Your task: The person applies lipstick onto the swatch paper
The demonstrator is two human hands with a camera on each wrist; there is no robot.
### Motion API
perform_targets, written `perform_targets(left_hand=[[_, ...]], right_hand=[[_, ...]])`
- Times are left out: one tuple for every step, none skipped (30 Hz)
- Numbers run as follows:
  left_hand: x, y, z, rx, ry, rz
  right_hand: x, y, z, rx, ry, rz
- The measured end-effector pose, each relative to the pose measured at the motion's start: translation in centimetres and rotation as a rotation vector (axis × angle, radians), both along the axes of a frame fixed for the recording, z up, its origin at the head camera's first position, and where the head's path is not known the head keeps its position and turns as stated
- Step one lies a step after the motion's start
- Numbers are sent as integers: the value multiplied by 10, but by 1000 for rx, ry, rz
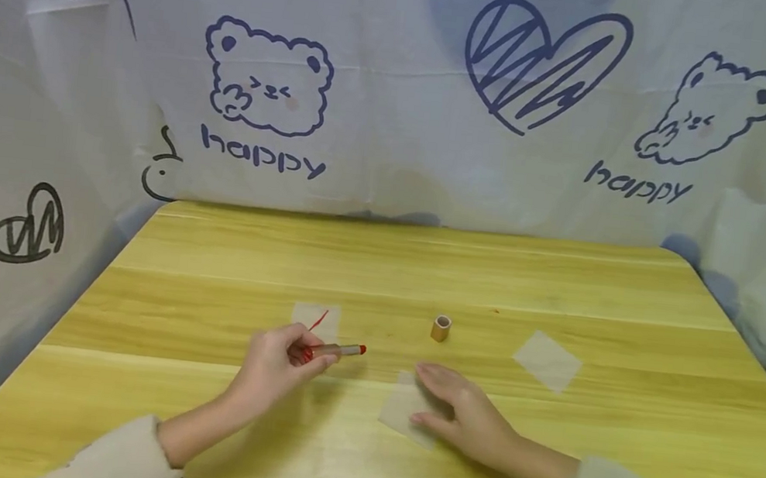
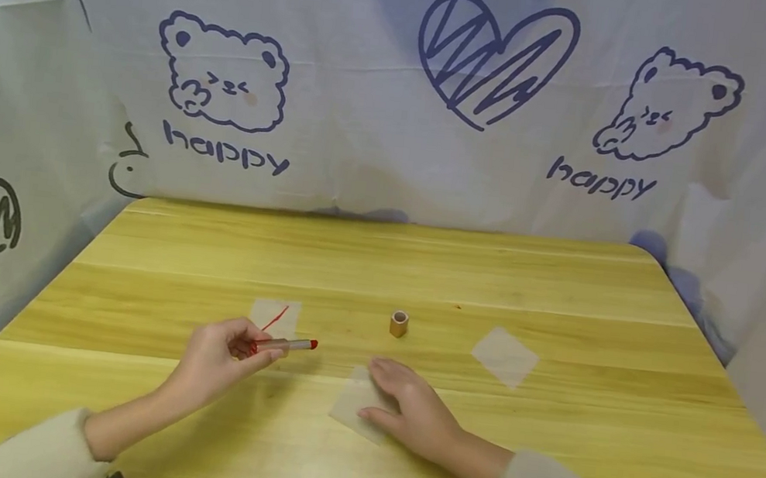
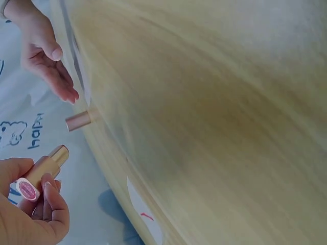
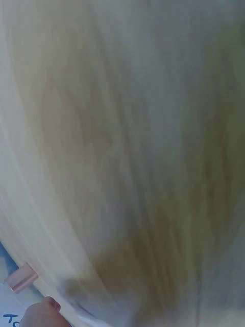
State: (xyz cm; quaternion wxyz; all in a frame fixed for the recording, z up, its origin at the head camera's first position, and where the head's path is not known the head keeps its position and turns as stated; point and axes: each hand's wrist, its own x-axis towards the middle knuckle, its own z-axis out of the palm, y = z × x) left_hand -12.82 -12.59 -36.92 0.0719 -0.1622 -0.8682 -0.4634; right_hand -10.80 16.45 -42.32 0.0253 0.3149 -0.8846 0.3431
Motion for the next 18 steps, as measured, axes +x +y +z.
perform_targets(left_hand=[[1, 1, 0, 3, -6, -5], [1, 3, 0, 7, -13, -11], [2, 4, 0, 10, -18, -17], [2, 5, -1, 14, -21, -24], [2, 6, -2, 17, -23, -32], [3, 7, -3, 21, -29, -39], [3, 8, -3, 26, -28, -49], [4, 9, -4, 28, -25, -57], [4, 9, -5, 27, -24, -64], [5, 10, -5, 28, -25, -70], [5, 11, -6, 27, -23, -76], [6, 12, -7, 28, -20, -85], [6, 12, -8, 26, -13, -93], [6, 13, -8, 24, -11, -99], [6, 14, -9, 23, -9, -107], [7, 15, -10, 24, -5, -113], [6, 16, -11, 24, 0, -121], [6, 17, -12, 25, 2, -127]], right_hand=[[1, 2, 0, 11, -2, -5], [2, 3, -1, 22, -4, -8], [2, 4, -1, 30, -4, -10], [3, 5, -1, 38, -5, -11], [3, 6, -2, 45, -6, -13], [4, 8, -2, 48, -9, -15], [5, 9, -1, 49, -14, -16], [5, 9, -2, 50, -15, -16], [6, 10, -2, 50, -13, -16], [7, 11, -2, 53, -9, -17], [7, 11, -2, 58, -1, -19], [8, 12, -2, 61, 7, -20], [8, 12, -3, 68, 16, -22], [9, 13, -3, 74, 26, -23], [9, 13, -3, 80, 33, -24], [10, 14, -4, 86, 41, -24], [10, 14, -4, 90, 46, -25], [10, 15, -4, 93, 46, -24]])
